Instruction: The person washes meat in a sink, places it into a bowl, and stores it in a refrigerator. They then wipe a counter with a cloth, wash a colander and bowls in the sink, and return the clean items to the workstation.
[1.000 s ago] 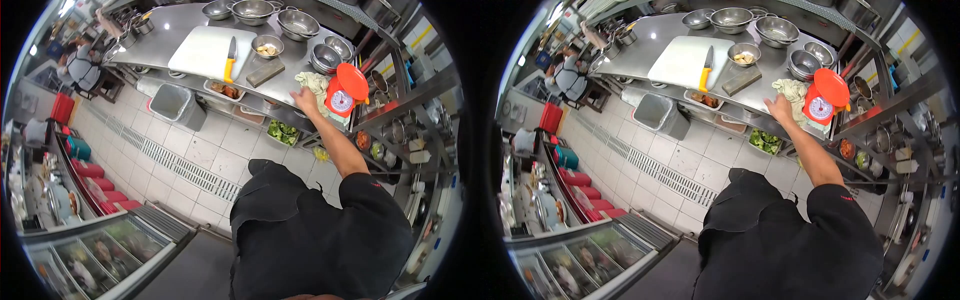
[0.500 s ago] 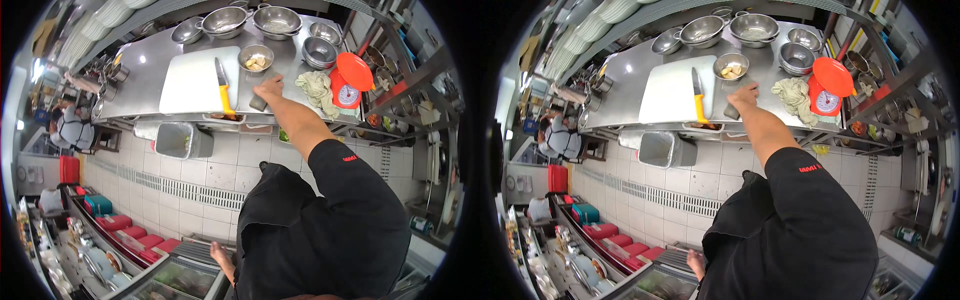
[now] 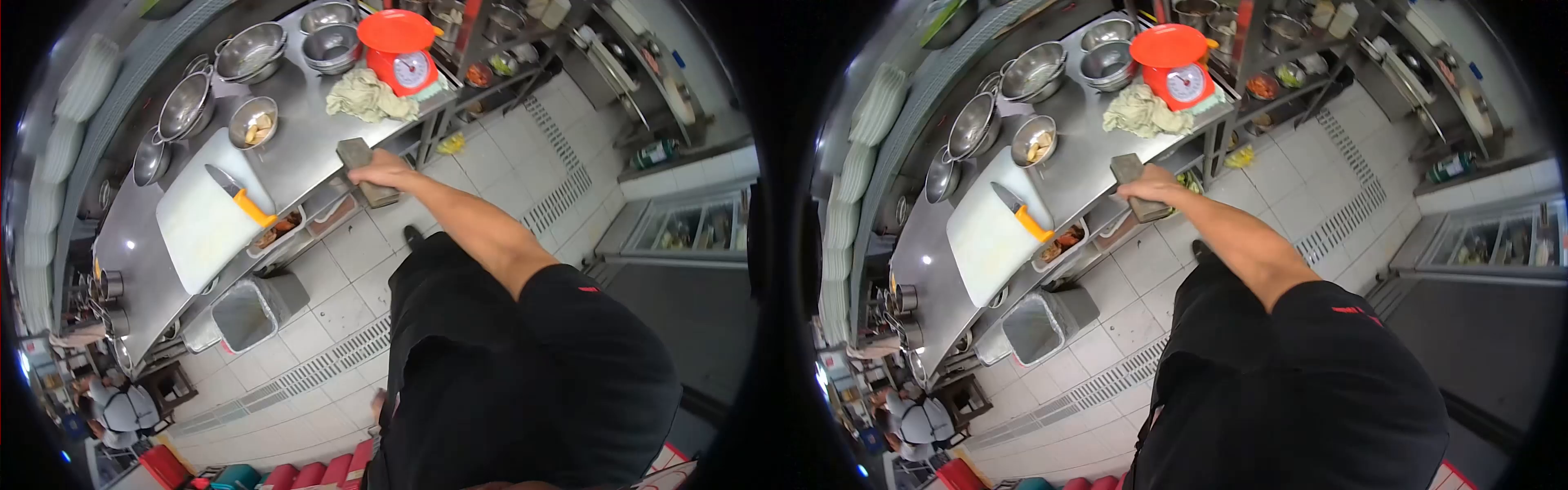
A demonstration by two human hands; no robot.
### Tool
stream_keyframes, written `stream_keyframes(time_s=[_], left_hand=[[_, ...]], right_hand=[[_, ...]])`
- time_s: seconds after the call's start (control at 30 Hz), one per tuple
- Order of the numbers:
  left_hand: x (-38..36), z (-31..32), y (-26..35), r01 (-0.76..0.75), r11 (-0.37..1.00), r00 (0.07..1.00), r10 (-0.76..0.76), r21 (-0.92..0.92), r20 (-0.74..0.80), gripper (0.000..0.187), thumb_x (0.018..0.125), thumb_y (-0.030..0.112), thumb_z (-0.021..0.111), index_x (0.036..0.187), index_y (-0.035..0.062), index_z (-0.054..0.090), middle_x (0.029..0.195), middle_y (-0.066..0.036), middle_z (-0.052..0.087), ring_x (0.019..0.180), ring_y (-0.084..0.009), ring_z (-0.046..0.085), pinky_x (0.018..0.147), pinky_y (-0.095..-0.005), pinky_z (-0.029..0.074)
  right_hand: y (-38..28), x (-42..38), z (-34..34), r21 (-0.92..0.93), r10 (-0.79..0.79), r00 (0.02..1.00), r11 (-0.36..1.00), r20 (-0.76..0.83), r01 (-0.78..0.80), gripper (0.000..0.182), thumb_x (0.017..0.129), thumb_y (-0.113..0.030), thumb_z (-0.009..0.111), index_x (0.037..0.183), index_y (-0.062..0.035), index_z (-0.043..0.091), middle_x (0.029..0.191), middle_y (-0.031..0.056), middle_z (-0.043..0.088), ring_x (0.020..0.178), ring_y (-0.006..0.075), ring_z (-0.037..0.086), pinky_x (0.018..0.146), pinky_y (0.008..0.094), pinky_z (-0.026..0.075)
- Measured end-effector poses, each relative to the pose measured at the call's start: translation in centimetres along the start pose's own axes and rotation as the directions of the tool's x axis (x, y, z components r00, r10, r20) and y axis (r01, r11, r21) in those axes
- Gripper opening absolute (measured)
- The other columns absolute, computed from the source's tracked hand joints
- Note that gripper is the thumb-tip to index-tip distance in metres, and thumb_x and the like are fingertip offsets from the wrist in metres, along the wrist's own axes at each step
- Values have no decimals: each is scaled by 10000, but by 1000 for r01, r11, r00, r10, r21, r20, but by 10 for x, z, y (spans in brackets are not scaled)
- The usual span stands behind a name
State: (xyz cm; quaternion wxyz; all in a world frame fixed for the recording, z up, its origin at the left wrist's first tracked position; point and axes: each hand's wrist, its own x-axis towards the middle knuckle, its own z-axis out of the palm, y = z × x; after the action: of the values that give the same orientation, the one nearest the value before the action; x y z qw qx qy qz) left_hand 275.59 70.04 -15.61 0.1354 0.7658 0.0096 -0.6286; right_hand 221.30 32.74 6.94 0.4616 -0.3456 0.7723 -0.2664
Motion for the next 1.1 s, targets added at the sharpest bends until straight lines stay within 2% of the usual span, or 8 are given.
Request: stream_keyframes(time_s=[0.17,0.27,0.33,0.4,0.67,0.8,1.0,1.1], left_hand=[[9,1,133,-292,951,952,299,99,-70,284,896,267,553,1042,26,516,949,-104,542,817,-271,597,644,-384,547],[-9,54,204,-391,906,911,406,163,-71,300,905,221,538,1102,-5,512,995,-115,564,781,-247,606,621,-369,545],[-23,109,235,-413,878,902,431,241,-25,405,901,237,540,1219,-9,489,1134,-151,553,905,-294,612,672,-387,556],[-31,169,250,-458,842,885,463,283,54,414,899,240,545,1231,-1,487,1152,-151,552,916,-297,613,692,-387,557],[-106,455,175,-553,565,833,404,612,379,418,909,269,580,1239,19,523,1163,-113,569,973,-264,589,771,-392,521],[-136,561,130,-557,386,828,327,735,455,375,904,285,602,1193,46,585,1079,-83,616,943,-227,594,765,-388,522],[-144,693,96,-533,157,835,260,832,486,390,875,303,615,1171,50,617,1045,-76,632,875,-218,608,705,-375,537],[-140,764,93,-506,116,849,241,855,470,427,852,307,623,1188,44,603,1035,-81,627,864,-233,608,694,-374,539]], right_hand=[[122,-92,-62,601,87,989,786,118,-141,425,686,-358,671,951,-33,605,910,65,565,720,162,528,616,299,434],[234,-140,-106,683,213,976,706,47,-187,318,733,-375,650,882,-115,544,736,8,459,585,122,470,438,282,415],[307,-180,-140,772,377,926,586,9,-246,392,723,-378,657,937,-59,585,794,36,524,655,136,496,558,295,422],[374,-225,-166,857,503,863,467,-55,-217,419,729,-396,645,981,-71,560,750,49,491,617,153,491,515,312,440],[554,-379,-231,990,831,552,126,-71,-62,505,661,-515,657,924,-104,528,663,49,467,557,208,498,523,377,428],[615,-420,-250,996,864,503,56,-18,-62,509,651,-529,642,910,-106,533,648,57,467,556,222,514,536,380,428],[679,-412,-304,996,865,501,-74,37,54,346,727,-437,616,802,-119,502,521,51,450,414,246,517,352,374,400],[717,-397,-337,985,848,508,-172,152,-6,403,697,-483,618,869,-131,522,619,40,476,507,224,510,453,375,423]])
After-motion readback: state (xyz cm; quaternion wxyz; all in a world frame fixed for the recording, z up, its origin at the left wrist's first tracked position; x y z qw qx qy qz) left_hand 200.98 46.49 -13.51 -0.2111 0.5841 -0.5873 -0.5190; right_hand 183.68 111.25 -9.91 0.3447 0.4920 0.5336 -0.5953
